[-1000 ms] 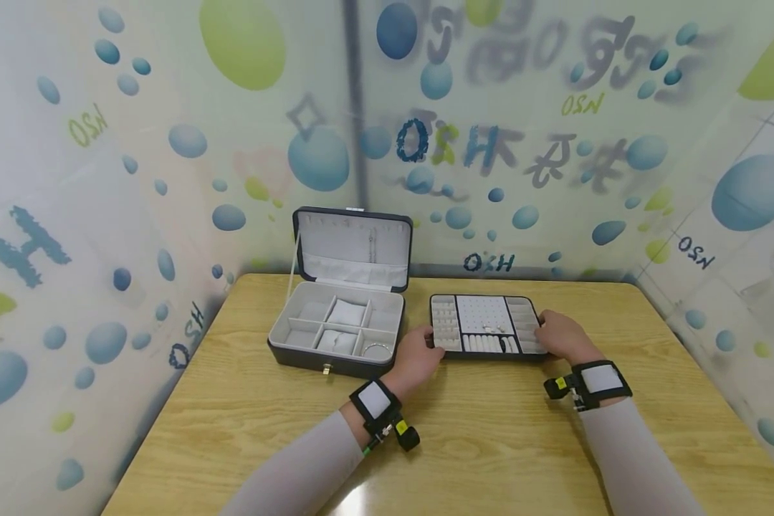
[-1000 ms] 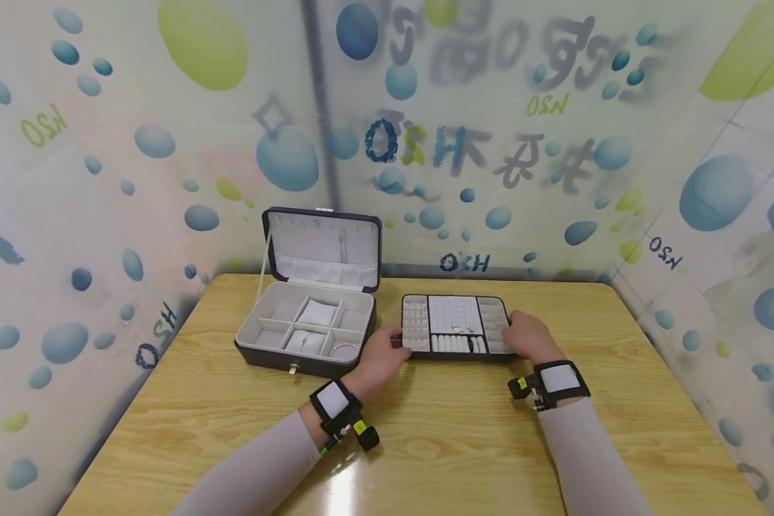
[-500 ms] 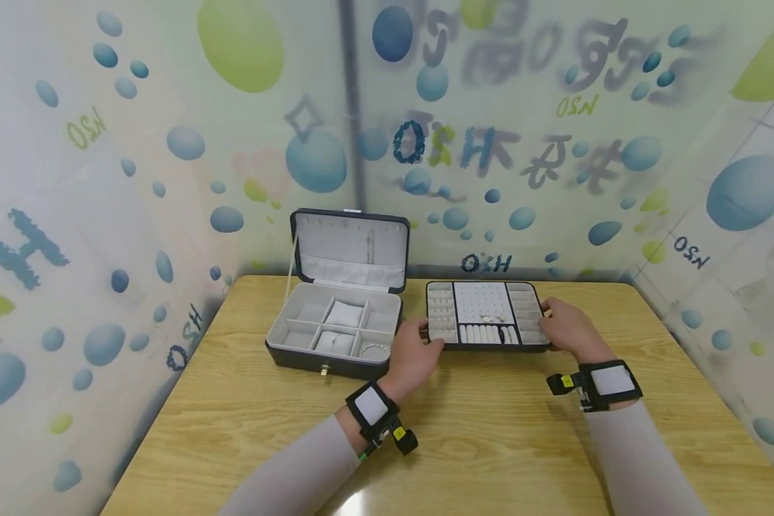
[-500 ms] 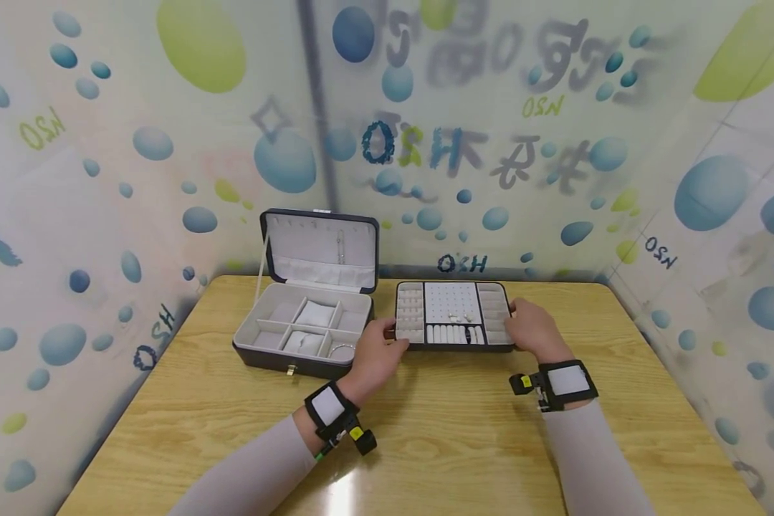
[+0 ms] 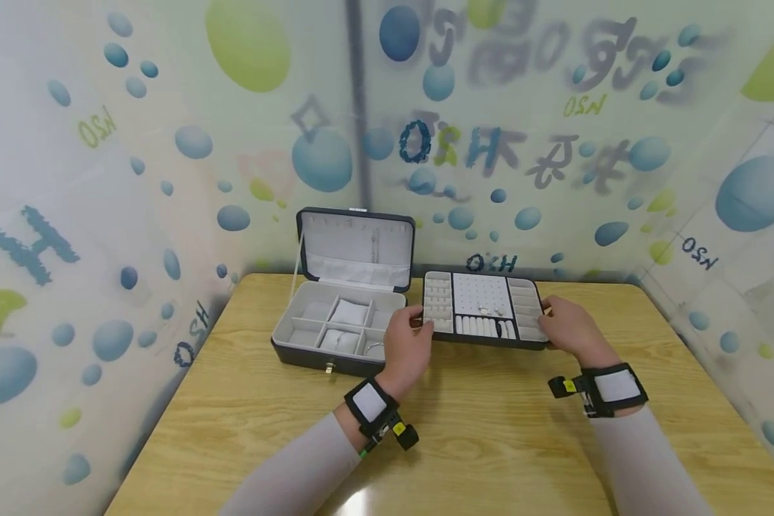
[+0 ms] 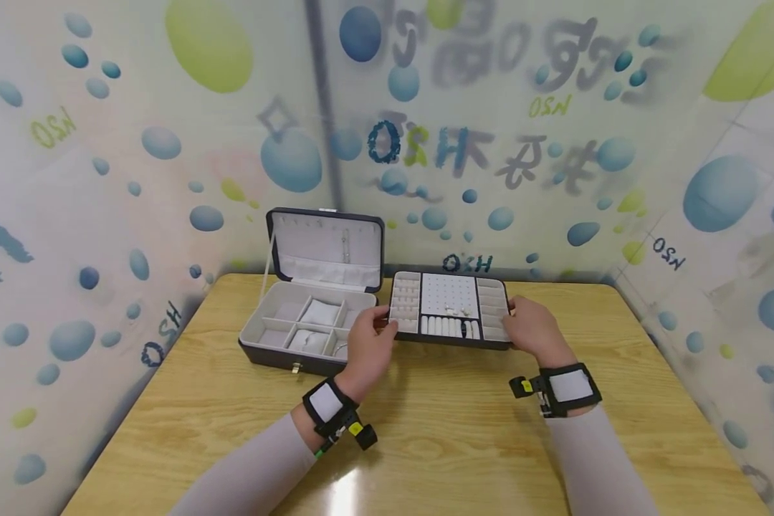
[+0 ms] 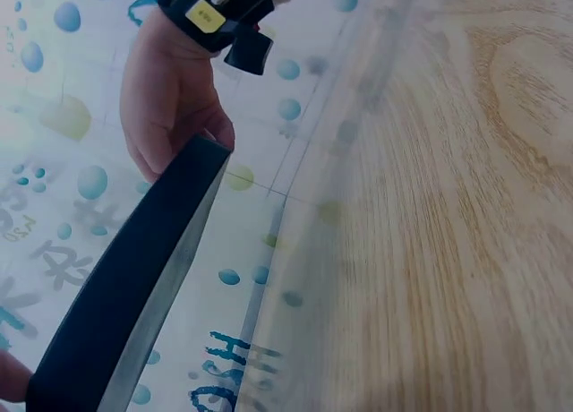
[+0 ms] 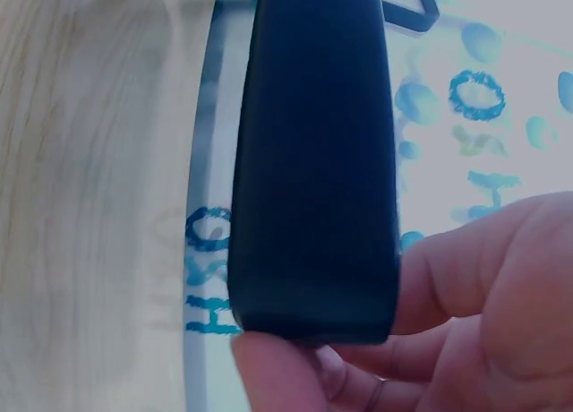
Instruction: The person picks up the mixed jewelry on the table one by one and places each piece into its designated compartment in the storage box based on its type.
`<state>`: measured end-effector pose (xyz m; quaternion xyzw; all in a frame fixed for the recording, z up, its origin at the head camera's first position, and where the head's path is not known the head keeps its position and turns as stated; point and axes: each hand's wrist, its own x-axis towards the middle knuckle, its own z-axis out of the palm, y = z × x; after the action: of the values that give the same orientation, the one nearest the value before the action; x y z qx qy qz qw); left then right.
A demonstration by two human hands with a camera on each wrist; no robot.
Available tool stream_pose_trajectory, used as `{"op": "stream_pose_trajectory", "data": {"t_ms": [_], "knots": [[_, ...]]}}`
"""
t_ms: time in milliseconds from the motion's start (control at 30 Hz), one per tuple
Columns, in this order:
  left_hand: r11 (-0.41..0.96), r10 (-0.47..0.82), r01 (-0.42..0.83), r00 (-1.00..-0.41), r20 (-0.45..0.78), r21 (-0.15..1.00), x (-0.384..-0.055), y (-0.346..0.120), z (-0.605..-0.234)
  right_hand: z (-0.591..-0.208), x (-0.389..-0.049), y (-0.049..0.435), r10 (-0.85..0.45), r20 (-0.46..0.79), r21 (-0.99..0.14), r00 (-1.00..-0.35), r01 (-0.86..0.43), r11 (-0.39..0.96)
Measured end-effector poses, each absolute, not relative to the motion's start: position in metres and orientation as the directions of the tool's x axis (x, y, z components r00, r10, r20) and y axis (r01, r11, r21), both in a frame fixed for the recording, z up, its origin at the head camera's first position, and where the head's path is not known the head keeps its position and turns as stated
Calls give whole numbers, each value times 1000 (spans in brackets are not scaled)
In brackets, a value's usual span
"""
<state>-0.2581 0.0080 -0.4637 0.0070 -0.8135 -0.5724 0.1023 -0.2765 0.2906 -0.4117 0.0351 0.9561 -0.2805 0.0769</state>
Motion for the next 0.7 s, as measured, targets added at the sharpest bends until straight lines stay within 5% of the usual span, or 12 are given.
{"op": "stream_pose_trajectory", "data": {"t_ms": [700], "knots": [[257,-212,218,-938,275,941,-276,-20,-440,-373,-261,261,7,-43,-564,-999,30,825]]}}
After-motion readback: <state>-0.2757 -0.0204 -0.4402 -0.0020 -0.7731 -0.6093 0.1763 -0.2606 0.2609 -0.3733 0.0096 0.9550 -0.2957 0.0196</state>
